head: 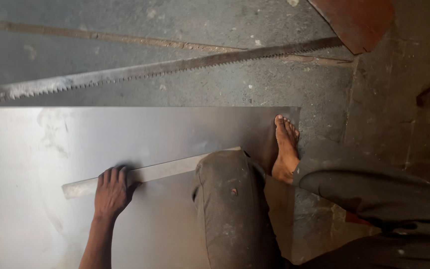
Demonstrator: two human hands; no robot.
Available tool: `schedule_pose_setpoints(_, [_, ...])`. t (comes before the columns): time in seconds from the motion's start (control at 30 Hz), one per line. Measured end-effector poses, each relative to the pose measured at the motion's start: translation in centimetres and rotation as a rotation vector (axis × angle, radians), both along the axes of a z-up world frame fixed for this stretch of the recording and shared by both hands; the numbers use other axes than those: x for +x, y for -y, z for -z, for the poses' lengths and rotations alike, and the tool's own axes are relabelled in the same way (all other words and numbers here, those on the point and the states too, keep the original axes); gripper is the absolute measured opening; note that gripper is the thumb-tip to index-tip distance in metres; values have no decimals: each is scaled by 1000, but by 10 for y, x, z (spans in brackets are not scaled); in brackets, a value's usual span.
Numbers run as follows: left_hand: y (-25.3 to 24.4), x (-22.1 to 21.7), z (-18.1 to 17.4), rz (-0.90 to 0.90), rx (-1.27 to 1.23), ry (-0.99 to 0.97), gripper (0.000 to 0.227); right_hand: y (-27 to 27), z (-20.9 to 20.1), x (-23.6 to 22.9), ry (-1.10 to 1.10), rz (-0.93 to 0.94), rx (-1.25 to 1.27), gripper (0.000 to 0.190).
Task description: The person uses a metal ruler and a yellow marking tool to draw straight lines on a large metal sheet. They repeatedly reposition the ruler to create a rectangular outline and additional parallel lines on the sheet's surface.
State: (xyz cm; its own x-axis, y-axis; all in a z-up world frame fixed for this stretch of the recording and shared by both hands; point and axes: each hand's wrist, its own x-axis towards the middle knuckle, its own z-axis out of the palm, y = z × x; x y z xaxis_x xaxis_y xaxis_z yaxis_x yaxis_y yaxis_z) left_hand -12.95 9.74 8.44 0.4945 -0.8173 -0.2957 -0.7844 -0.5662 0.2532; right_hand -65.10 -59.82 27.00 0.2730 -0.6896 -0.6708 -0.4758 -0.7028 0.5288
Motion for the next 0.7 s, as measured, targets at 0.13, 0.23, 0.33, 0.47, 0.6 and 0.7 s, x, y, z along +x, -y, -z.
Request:
schedule_pose_setpoints(0.13, [43, 56, -13, -75, 71, 26, 66, -49, 0, -61, 37, 137, 40, 46])
schedule_pose_setpoints(0.23, [80, 37, -21, -160, 71, -55, 67, -79, -16, -91, 64, 212, 83, 45])
schedule_pose_setpoints(0.33, [126, 3, -33, -147, -89, 18, 58, -83, -15, -91, 168, 262, 143, 43])
schedule_pose_setpoints(0.47, [160, -10, -61, -209, -147, -361, 49, -136, 24, -102, 376, 390, 283, 41])
schedule_pose_setpoints(0.6, [182, 23, -87, -108, 283, -231, 28, -186, 101, -93, 753, 574, 254, 21])
schedule_pose_setpoints(0.7, [199, 22, -100, 12, 274, -63, 29, -206, 155, -80, 1102, 739, 167, 19])
